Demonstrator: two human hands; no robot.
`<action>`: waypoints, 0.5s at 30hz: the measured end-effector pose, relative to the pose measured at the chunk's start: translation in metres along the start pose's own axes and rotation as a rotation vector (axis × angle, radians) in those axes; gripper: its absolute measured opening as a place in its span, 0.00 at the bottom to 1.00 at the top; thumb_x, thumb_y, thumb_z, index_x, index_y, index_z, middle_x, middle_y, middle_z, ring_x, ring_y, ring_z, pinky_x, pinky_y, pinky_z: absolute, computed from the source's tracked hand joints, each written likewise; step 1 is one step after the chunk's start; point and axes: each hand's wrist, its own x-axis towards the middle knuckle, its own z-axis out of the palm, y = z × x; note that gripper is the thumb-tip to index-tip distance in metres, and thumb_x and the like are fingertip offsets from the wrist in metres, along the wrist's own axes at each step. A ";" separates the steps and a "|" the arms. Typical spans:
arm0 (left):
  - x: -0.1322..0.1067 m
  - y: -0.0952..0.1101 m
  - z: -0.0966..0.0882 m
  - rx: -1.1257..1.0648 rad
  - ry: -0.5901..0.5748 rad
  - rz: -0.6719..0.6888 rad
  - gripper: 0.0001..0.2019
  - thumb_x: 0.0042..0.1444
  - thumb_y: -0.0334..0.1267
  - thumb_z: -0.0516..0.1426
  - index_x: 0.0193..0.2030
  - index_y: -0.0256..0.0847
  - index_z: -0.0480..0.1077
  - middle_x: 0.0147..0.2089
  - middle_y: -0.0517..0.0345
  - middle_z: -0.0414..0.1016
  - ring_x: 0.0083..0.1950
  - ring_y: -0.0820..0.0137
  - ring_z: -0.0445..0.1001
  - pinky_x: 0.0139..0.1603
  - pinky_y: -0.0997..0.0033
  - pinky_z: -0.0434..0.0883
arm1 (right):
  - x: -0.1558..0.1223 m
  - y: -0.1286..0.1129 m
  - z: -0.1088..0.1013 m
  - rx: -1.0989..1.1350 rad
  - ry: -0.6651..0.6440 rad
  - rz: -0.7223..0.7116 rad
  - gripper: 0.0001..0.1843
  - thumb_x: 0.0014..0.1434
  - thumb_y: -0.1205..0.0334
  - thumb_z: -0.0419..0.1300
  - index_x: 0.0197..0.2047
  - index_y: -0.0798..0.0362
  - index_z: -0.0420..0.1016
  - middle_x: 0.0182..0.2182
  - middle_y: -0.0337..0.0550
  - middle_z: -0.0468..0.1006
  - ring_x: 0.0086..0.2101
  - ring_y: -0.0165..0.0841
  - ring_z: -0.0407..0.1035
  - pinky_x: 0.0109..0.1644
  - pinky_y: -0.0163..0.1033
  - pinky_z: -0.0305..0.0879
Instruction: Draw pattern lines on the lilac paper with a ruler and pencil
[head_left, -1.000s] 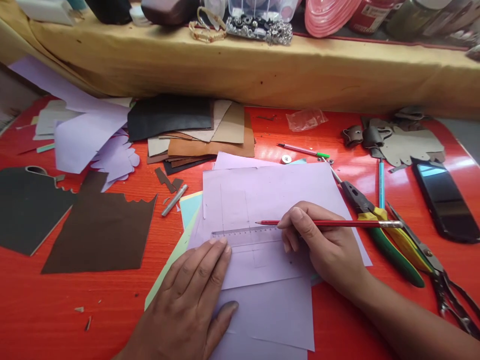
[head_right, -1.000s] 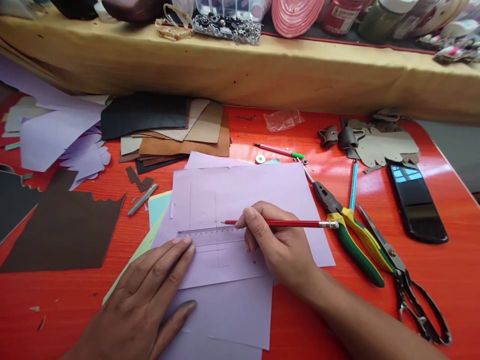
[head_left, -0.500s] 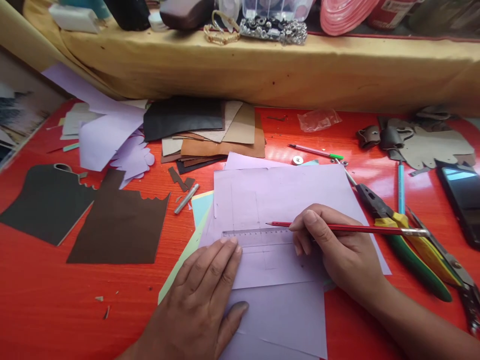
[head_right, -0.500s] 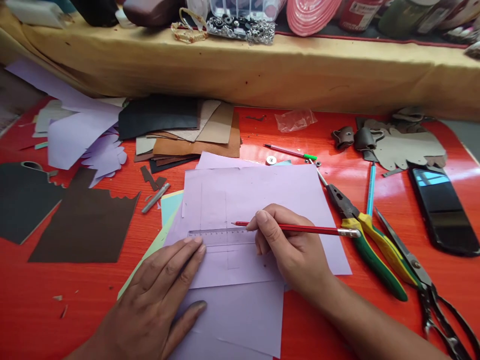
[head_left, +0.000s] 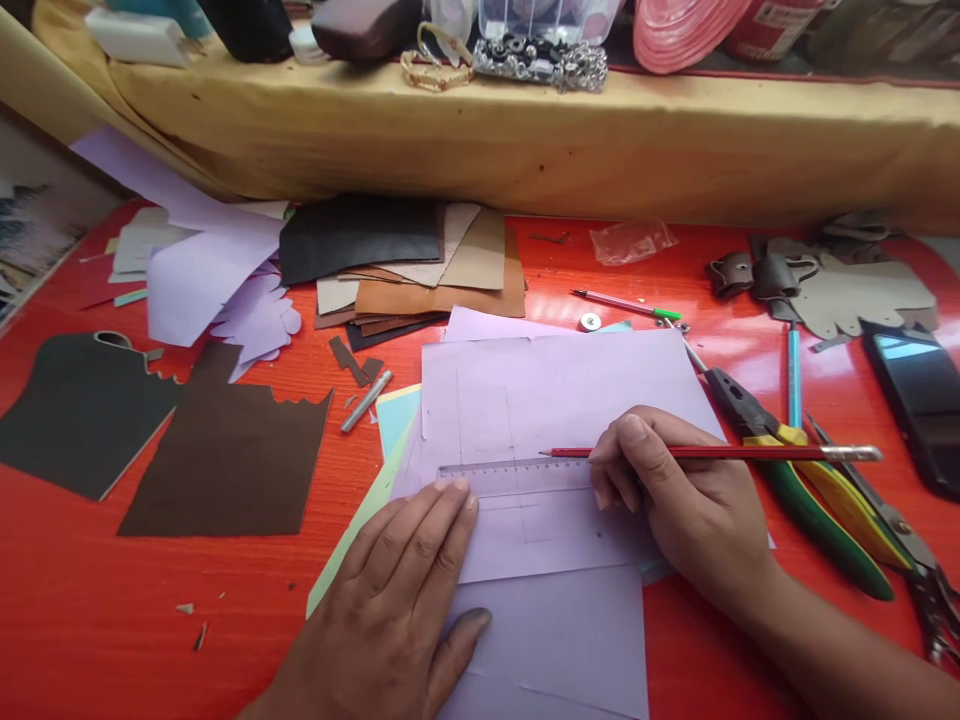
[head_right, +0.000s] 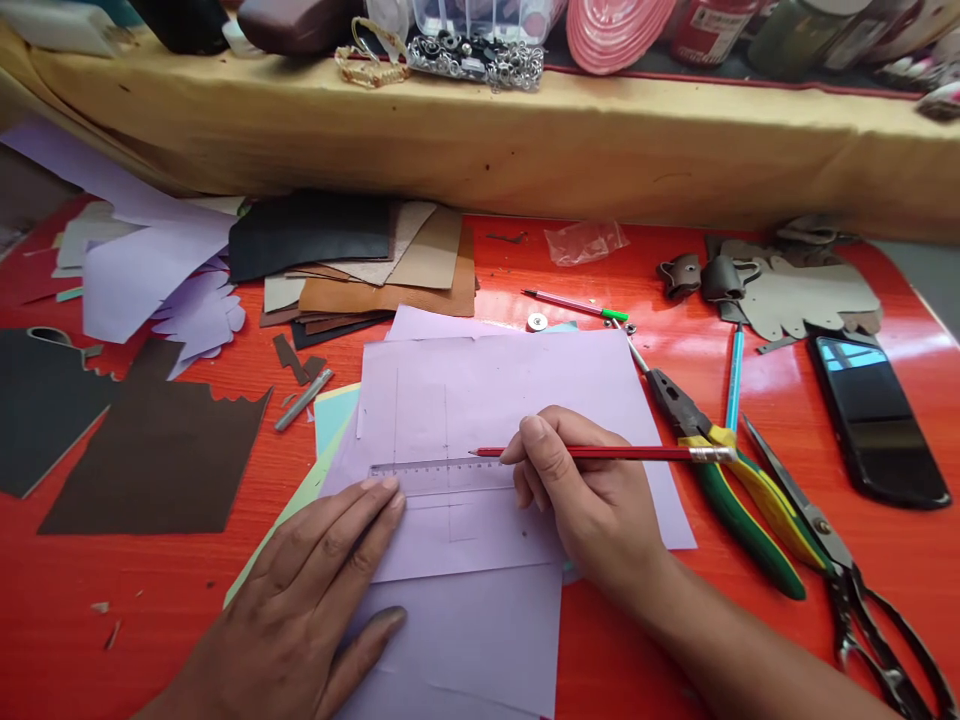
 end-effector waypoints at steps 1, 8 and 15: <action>0.000 0.000 0.000 0.002 0.003 0.001 0.26 0.77 0.43 0.55 0.73 0.28 0.71 0.73 0.42 0.75 0.74 0.56 0.68 0.84 0.60 0.49 | 0.000 -0.001 0.000 -0.003 0.009 -0.001 0.27 0.78 0.44 0.62 0.30 0.51 0.81 0.18 0.35 0.67 0.20 0.29 0.68 0.25 0.34 0.66; 0.000 -0.001 0.000 0.002 0.009 0.011 0.25 0.76 0.43 0.55 0.72 0.28 0.71 0.72 0.42 0.75 0.73 0.55 0.69 0.84 0.60 0.49 | 0.001 0.000 0.002 -0.029 -0.035 -0.010 0.28 0.79 0.45 0.60 0.29 0.52 0.78 0.19 0.35 0.68 0.20 0.28 0.69 0.25 0.34 0.66; -0.001 -0.001 0.001 -0.001 0.008 0.003 0.26 0.76 0.43 0.55 0.73 0.29 0.71 0.72 0.41 0.76 0.73 0.56 0.70 0.84 0.60 0.49 | -0.001 0.006 0.000 -0.062 -0.051 -0.019 0.26 0.81 0.48 0.59 0.32 0.51 0.79 0.20 0.36 0.71 0.22 0.30 0.69 0.28 0.38 0.65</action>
